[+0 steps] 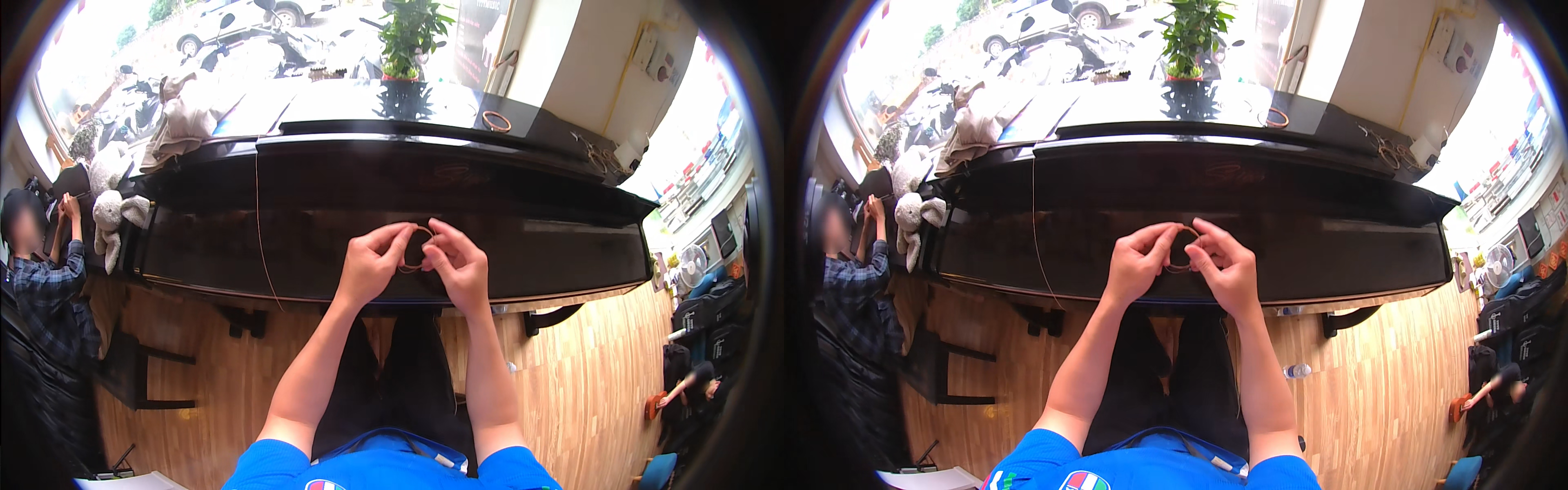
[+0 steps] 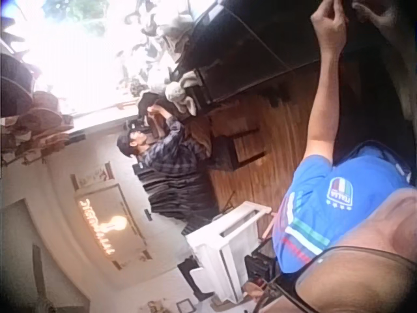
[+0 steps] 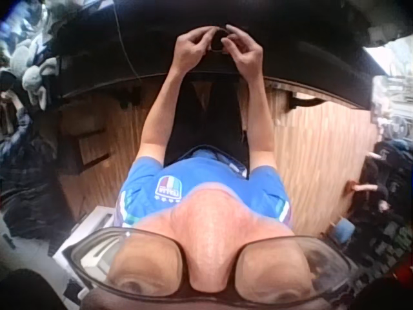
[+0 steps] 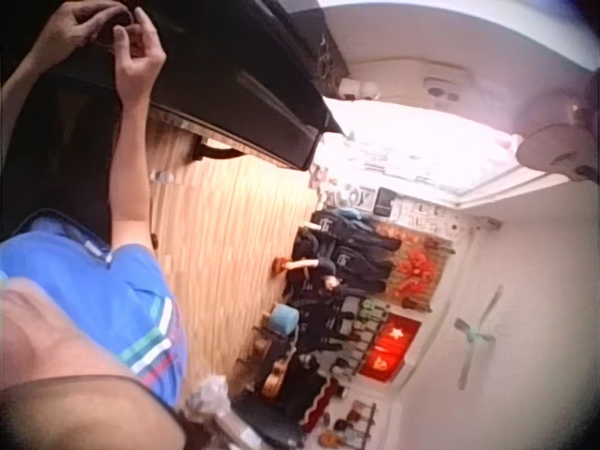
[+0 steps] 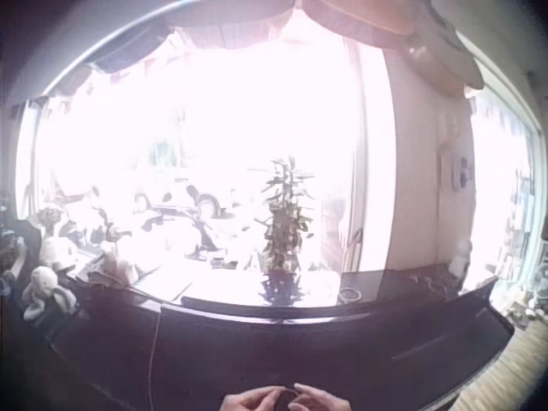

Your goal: The person bends a thin copper wire into circular loops by hand, repeatedly forming and adjusting the shape. They place the finished loops on the piano lid and continue shaping additional loops from the same wire.

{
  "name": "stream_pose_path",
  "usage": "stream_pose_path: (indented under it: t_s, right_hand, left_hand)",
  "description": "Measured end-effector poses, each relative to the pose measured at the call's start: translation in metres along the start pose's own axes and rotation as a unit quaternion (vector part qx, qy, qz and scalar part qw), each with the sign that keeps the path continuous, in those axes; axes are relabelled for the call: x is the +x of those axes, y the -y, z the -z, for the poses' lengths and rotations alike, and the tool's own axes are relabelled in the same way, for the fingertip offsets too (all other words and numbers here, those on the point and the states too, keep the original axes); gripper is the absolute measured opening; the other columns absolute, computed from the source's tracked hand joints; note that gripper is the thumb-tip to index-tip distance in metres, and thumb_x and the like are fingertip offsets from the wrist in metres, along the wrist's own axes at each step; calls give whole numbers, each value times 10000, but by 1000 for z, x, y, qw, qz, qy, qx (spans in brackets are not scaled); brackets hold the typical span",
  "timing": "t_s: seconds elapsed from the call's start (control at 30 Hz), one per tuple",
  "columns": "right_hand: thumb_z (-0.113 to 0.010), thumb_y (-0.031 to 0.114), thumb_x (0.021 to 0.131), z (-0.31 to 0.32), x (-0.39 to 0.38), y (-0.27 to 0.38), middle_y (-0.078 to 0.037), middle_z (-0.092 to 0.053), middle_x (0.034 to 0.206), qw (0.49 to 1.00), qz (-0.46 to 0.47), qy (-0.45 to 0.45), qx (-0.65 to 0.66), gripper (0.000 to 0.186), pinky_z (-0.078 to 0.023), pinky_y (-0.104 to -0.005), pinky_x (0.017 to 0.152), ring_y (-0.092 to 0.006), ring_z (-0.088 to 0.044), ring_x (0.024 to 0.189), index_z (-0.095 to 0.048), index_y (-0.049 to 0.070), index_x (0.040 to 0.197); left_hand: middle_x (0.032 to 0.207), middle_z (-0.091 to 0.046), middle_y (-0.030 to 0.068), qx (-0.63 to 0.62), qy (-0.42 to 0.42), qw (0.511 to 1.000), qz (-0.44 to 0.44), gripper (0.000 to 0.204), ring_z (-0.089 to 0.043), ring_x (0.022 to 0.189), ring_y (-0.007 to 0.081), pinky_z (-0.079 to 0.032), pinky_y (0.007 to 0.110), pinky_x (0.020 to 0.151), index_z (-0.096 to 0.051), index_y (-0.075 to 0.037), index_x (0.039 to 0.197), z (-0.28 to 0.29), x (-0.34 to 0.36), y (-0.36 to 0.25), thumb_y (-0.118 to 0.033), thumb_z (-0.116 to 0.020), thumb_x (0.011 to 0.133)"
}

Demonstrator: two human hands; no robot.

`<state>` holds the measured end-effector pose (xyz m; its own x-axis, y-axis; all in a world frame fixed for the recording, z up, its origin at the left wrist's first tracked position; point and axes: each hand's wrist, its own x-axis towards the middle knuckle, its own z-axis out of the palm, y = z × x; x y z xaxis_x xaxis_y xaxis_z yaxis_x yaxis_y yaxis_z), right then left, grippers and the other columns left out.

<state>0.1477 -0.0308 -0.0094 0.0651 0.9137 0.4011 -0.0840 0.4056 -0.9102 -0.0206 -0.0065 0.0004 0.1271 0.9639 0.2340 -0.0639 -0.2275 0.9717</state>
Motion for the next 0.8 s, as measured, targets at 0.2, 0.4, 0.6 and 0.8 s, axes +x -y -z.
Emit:
stream_pose_path:
  t_s: [0.2, 0.4, 0.6, 0.8]
  right_hand:
    - [-680, 47, 934, -5, 1, 5, -71, -716, 953, 987, 65, -105, -107, 151, -517, -200, 557, -93, -657, 686, -748, 26, 1067]
    - [-678, 121, 957, 7, 5, 1, -132, -714, 843, 981, -2, -150, 124, 334, -454, -223, 441, -98, -560, 503, -613, 1, 1261]
    - [-644, 131, 981, 18, 7, -2, -113, -686, 817, 988, -68, -119, 72, 284, -426, -224, 400, -88, -530, 460, -592, -2, 1227]
    - [-581, 138, 1019, 10, 4, 4, -71, -664, 831, 987, -12, -137, 87, 245, -403, -193, 414, -75, -525, 489, -600, -7, 1215]
  left_hand:
    - [683, -622, -31, 23, 22, 999, -23, 216, -526, 586, 19, -418, 196, 520, -735, -20, 1114, -1, -1, 0, -165, -644, 982]
    - [661, -570, -41, 10, 39, 999, -20, 194, -495, 589, 26, -398, 200, 527, -735, -72, 1130, 3, -5, -2, -165, -631, 995]
    - [679, -553, -46, -38, 38, 998, -23, 186, -475, 605, 27, -394, 195, 551, -733, -75, 1129, 5, -6, -4, -148, -618, 1002]
    - [739, -602, -24, -24, 42, 998, -34, 187, -503, 632, 34, -423, 208, 560, -738, -90, 1133, 7, -5, 1, -147, -636, 987]
